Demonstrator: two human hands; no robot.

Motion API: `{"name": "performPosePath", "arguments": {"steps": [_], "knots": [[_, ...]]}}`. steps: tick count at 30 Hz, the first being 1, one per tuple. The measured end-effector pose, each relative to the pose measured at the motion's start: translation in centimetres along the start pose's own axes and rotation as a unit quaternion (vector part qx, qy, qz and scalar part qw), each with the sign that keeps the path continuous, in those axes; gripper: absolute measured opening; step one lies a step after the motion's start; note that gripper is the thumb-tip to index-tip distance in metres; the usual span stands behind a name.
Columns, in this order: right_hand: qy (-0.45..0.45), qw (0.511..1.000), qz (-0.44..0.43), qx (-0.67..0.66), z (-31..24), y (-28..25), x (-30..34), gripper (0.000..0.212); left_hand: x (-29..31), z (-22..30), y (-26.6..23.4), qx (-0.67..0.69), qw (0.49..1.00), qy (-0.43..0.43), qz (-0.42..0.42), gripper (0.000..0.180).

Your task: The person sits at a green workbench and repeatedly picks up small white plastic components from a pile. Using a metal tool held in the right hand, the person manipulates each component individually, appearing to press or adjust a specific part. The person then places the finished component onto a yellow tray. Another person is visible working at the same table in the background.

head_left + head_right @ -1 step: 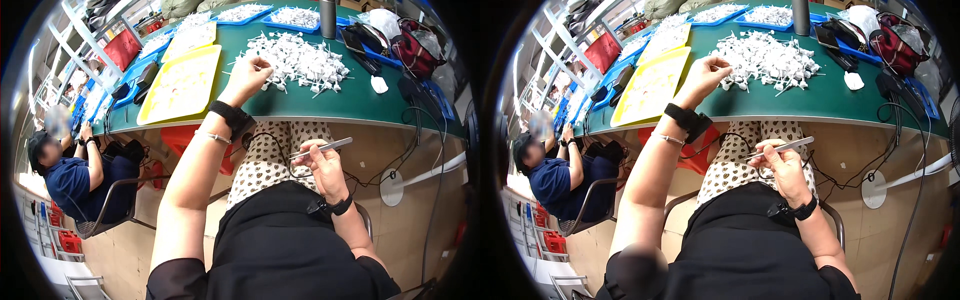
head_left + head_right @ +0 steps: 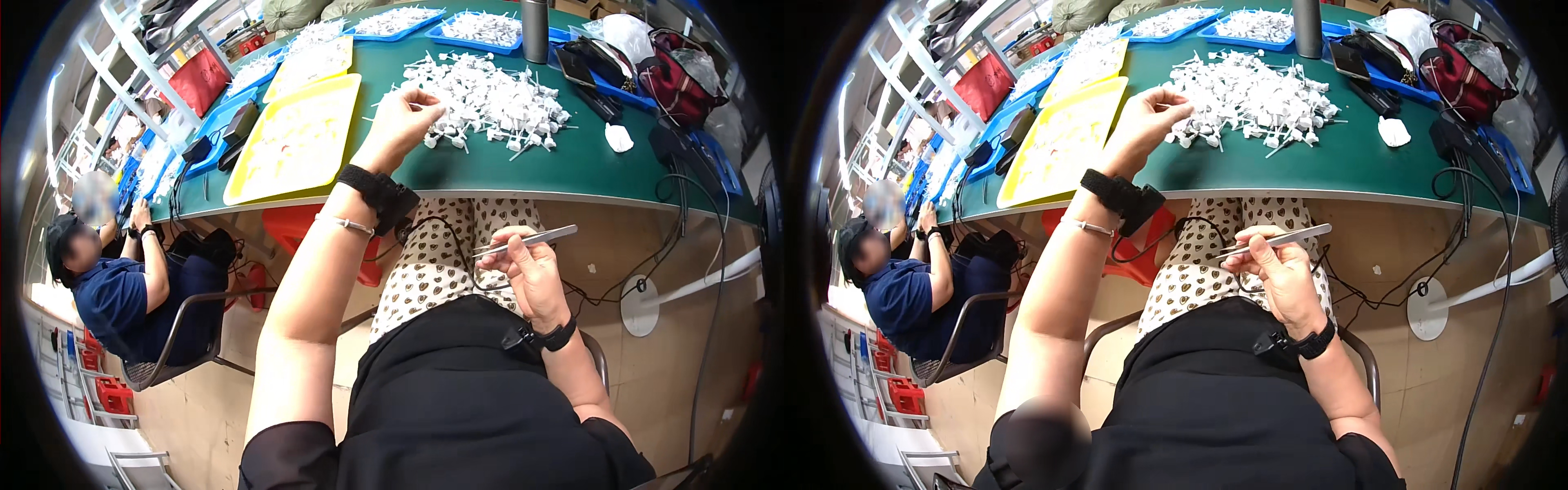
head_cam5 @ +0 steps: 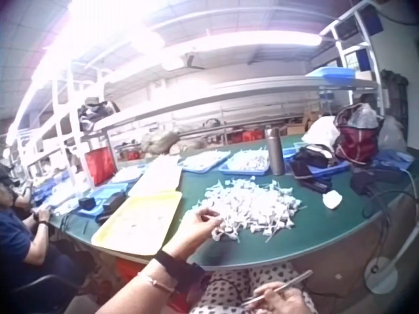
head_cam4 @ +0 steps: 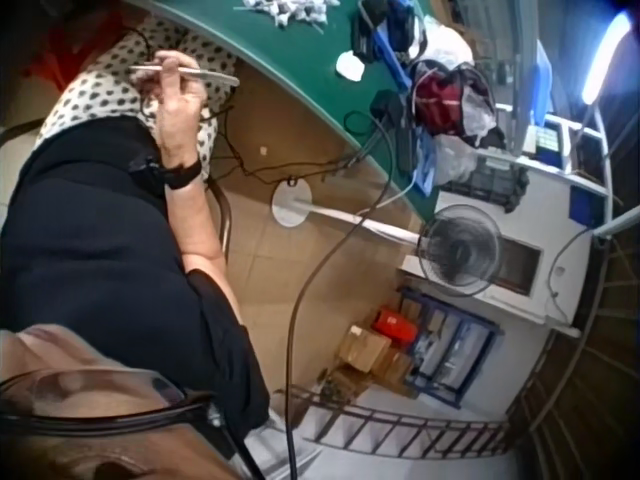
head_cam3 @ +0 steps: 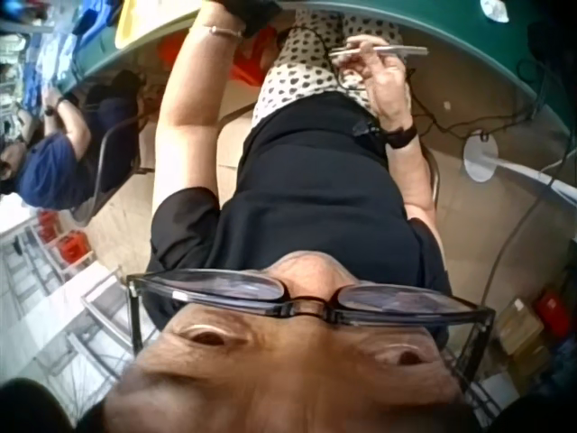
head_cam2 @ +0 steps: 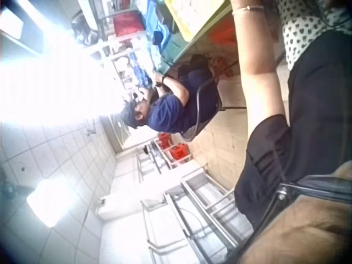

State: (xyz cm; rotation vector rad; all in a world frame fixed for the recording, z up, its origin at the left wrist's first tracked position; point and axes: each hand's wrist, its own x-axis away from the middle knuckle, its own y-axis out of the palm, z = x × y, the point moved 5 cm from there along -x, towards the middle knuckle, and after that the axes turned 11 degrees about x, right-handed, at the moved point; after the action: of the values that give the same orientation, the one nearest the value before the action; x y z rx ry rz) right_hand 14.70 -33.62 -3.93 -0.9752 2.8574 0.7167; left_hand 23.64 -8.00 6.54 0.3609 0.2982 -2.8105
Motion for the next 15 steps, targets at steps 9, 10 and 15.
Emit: {"name": "performPosePath", "arguments": {"steps": [9, 10, 15], "knots": [[-0.001, 0.999, -0.016, -0.035, -1.7, -0.3, -0.2, 0.023, 9.5, 3.2, 2.0, 0.396, 0.916, -0.05, -0.031, 0.013], [-0.004, 0.999, -0.015, -0.037, -2.0, -0.1, -0.1, 0.022, 11.3, 2.3, 2.4, 0.421, 0.904, -0.061, -0.034, 0.012], [-0.021, 0.997, -0.02, -0.069, -2.7, 0.4, 0.1, 0.023, 18.2, -1.4, 4.5, 0.46, 0.881, -0.113, -0.013, 0.01]]}}
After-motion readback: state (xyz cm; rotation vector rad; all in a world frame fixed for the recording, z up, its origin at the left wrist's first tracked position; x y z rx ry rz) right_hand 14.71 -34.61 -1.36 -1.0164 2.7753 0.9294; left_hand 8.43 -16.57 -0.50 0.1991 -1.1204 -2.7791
